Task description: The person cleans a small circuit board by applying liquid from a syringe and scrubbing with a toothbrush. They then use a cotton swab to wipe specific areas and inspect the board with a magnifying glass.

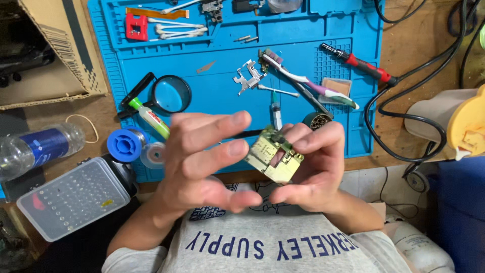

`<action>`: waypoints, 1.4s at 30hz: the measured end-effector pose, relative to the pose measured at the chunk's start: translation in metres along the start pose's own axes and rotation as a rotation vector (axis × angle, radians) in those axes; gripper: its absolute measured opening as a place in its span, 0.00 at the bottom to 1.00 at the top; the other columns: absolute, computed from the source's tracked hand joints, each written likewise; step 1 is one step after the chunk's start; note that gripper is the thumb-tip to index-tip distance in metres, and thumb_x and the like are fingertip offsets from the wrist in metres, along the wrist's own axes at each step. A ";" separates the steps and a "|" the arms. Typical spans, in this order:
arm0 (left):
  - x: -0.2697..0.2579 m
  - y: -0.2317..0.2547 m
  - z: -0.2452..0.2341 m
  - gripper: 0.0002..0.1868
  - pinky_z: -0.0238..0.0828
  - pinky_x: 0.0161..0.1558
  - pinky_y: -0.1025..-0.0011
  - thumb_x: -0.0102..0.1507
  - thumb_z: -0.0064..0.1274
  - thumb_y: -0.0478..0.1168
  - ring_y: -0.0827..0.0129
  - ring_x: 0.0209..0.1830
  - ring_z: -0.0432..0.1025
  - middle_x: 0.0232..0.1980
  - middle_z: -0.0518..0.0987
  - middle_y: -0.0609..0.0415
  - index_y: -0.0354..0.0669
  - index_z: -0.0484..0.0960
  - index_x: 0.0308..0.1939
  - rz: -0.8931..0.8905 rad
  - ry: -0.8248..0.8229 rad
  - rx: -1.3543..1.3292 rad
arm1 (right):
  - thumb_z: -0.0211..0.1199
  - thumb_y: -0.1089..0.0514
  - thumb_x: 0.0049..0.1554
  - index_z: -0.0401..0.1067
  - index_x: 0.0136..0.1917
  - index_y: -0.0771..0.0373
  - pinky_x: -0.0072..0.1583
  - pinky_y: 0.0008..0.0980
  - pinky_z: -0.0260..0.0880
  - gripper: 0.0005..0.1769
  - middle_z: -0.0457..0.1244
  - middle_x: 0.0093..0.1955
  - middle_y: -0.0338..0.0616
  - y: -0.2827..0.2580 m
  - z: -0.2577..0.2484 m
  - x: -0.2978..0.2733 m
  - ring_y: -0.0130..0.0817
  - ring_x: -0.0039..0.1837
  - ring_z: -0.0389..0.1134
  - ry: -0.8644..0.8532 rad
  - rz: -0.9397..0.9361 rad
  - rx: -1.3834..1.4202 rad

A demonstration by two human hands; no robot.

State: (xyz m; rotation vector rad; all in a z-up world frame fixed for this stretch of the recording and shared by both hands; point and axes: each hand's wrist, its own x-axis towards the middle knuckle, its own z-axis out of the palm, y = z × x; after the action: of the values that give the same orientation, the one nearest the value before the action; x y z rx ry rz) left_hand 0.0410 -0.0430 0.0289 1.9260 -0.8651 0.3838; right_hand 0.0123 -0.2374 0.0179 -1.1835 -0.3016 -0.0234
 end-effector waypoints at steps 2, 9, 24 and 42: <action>-0.006 -0.001 0.007 0.33 0.82 0.54 0.62 0.68 0.52 0.62 0.59 0.58 0.73 0.68 0.66 0.51 0.49 0.60 0.67 -0.029 0.007 -0.147 | 0.73 0.54 0.45 0.55 0.52 0.54 0.51 0.31 0.60 0.31 0.61 0.40 0.40 0.002 0.006 0.004 0.29 0.41 0.62 0.048 -0.061 0.005; -0.013 -0.009 0.009 0.36 0.71 0.58 0.66 0.65 0.61 0.58 0.63 0.64 0.75 0.69 0.68 0.46 0.52 0.60 0.67 -0.084 -0.035 -0.237 | 0.71 0.40 0.42 0.56 0.51 0.53 0.48 0.28 0.54 0.33 0.58 0.39 0.35 0.010 0.017 0.014 0.24 0.38 0.59 0.058 -0.209 -0.169; -0.018 -0.008 0.002 0.41 0.59 0.58 0.70 0.53 0.61 0.63 0.73 0.53 0.74 0.63 0.77 0.49 0.50 0.66 0.63 -0.434 0.009 -0.693 | 0.64 0.45 0.53 0.59 0.48 0.53 0.47 0.36 0.53 0.19 0.62 0.37 0.33 0.004 0.008 0.024 0.27 0.37 0.62 -0.283 -0.242 -0.431; -0.007 -0.005 -0.013 0.39 0.60 0.58 0.73 0.53 0.52 0.68 0.77 0.50 0.73 0.62 0.79 0.63 0.53 0.68 0.62 -0.531 -0.205 -0.721 | 0.64 0.51 0.53 0.69 0.44 0.47 0.43 0.33 0.52 0.06 0.64 0.35 0.27 -0.022 0.012 0.039 0.25 0.34 0.60 -0.444 -0.417 -0.733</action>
State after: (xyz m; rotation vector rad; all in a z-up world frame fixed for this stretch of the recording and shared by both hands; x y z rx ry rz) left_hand 0.0406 -0.0272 0.0278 1.4370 -0.4825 -0.4056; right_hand 0.0432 -0.2297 0.0509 -1.8310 -0.9878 -0.2547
